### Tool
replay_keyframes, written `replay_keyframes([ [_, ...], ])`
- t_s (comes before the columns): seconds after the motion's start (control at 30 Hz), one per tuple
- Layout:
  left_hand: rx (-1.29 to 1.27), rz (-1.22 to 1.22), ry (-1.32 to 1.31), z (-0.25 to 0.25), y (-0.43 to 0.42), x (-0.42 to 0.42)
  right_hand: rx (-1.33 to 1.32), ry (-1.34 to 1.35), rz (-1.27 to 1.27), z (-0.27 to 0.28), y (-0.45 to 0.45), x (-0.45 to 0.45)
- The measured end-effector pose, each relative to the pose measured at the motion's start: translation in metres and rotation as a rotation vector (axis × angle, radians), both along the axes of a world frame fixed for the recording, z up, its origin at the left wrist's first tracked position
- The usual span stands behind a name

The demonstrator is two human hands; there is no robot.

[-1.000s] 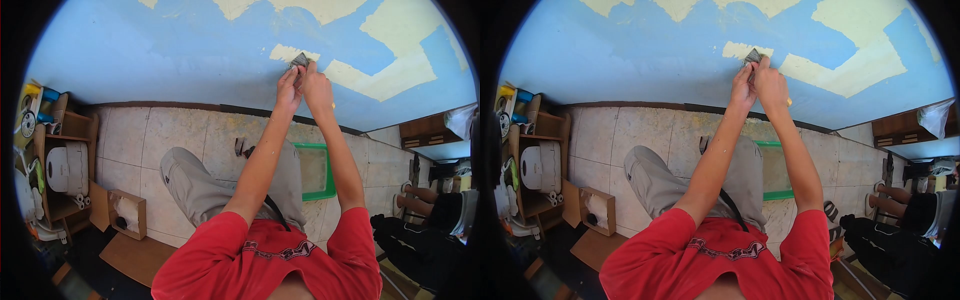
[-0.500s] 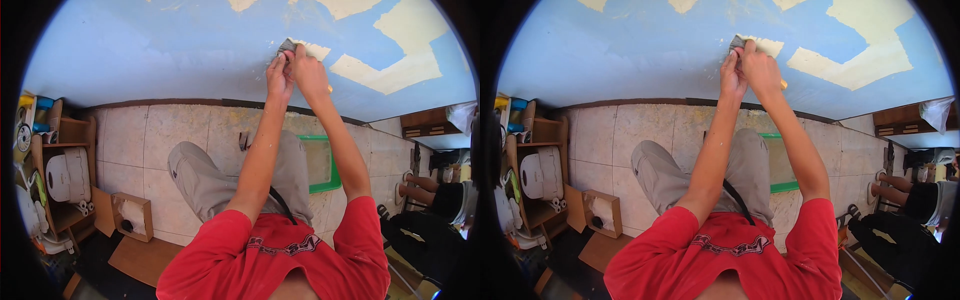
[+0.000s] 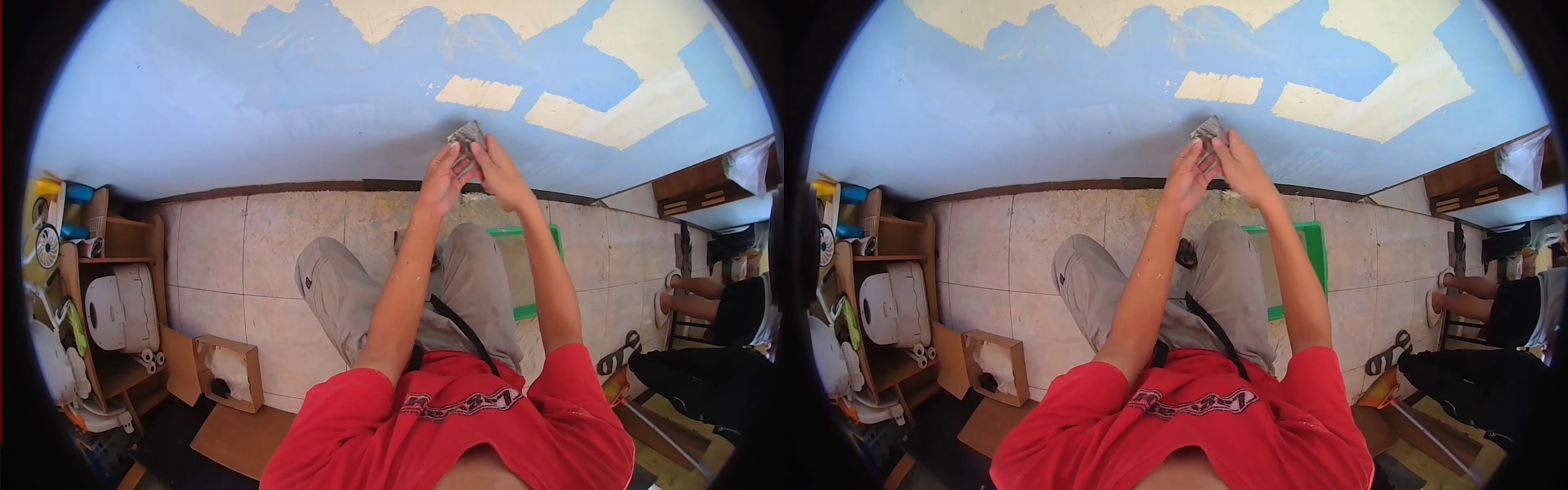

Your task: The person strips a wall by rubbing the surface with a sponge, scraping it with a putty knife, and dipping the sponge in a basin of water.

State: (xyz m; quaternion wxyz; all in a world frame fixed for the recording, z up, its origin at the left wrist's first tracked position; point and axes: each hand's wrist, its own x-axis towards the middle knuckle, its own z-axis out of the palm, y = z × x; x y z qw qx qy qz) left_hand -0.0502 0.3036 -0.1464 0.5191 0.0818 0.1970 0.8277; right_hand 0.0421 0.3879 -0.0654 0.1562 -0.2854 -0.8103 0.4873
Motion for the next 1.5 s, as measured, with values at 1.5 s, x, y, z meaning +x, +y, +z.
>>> replay_keyframes([
  [1.5, 0.166, 0.163, -0.340, 0.046, 0.079, 0.011, 0.939, -0.228, -0.107, 0.063, 0.029, -0.021],
])
